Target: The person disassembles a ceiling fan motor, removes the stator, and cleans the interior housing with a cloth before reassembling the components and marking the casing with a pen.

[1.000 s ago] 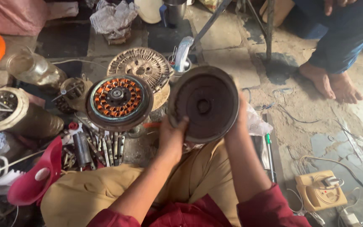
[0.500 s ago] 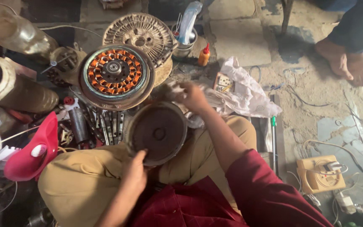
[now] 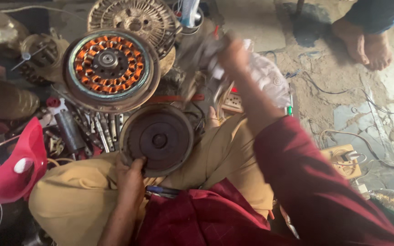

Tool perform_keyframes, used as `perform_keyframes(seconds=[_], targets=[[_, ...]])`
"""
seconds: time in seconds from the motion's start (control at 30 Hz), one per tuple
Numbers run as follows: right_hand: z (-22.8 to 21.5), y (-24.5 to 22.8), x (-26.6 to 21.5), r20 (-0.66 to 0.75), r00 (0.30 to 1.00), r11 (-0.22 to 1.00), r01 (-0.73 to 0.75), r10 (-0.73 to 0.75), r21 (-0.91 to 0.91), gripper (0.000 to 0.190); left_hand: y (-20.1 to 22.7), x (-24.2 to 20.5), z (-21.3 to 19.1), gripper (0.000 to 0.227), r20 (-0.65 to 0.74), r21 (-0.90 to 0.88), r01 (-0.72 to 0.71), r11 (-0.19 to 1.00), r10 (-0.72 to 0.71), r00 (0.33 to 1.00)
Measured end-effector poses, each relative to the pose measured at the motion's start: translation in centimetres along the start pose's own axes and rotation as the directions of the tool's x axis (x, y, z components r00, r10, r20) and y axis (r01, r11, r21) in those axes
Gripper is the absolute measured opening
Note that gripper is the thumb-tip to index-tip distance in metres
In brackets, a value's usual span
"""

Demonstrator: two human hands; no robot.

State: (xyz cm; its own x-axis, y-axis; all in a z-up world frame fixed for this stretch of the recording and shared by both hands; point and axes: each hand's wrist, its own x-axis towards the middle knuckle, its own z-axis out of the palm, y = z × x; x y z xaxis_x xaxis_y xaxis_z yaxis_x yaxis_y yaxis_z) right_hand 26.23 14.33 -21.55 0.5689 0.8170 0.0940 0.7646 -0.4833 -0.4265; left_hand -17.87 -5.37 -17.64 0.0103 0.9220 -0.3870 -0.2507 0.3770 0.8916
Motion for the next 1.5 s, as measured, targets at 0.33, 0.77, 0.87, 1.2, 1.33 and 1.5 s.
perform_keyframes(seconds=[0.33, 0.77, 0.87, 1.2, 1.33, 1.5], targets=[[-12.4, -3.1, -3.2, 0.359, 0.933, 0.994, 0.000, -0.040, 0.111, 0.061, -0.2, 0.7, 1.8, 0.073, -0.247, 0.063, 0.056, 0.996, -0.038, 0.968], [-22.1, 21.5, -17.8, -0.151, 0.988, 0.992, -0.016, 0.035, 0.125, 0.018, -2.7, 2.0, 0.2, 0.051, -0.099, -0.033, 0.053, 0.998, -0.056, 0.994], [-19.2, 25.1, -24.8, -0.103, 0.993, 0.998, -0.046, 0.051, 0.047, 0.018, -2.3, 2.0, 0.4, 0.050, -0.004, -0.193, 0.110, 0.975, -0.112, 0.994], [-8.7, 21.6, -40.6, 0.084, 0.946, 0.949, -0.311, 0.314, -0.048, 0.028, -6.2, 4.7, -4.2, 0.019, 0.069, -0.095, 0.211, 0.973, -0.205, 0.976], [-4.2, 21.4, -44.2, 0.166, 0.880, 0.886, -0.460, 0.445, 0.062, 0.028, -7.5, 5.8, -5.2, 0.013, 0.044, -0.066, 0.230, 0.971, -0.227, 0.973], [-1.6, 21.4, -44.4, 0.305, 0.782, 0.649, -0.622, 0.544, 0.437, 0.030, -7.9, 6.2, -5.5, 0.015, 0.082, -0.086, 0.243, 0.966, -0.236, 0.968]])
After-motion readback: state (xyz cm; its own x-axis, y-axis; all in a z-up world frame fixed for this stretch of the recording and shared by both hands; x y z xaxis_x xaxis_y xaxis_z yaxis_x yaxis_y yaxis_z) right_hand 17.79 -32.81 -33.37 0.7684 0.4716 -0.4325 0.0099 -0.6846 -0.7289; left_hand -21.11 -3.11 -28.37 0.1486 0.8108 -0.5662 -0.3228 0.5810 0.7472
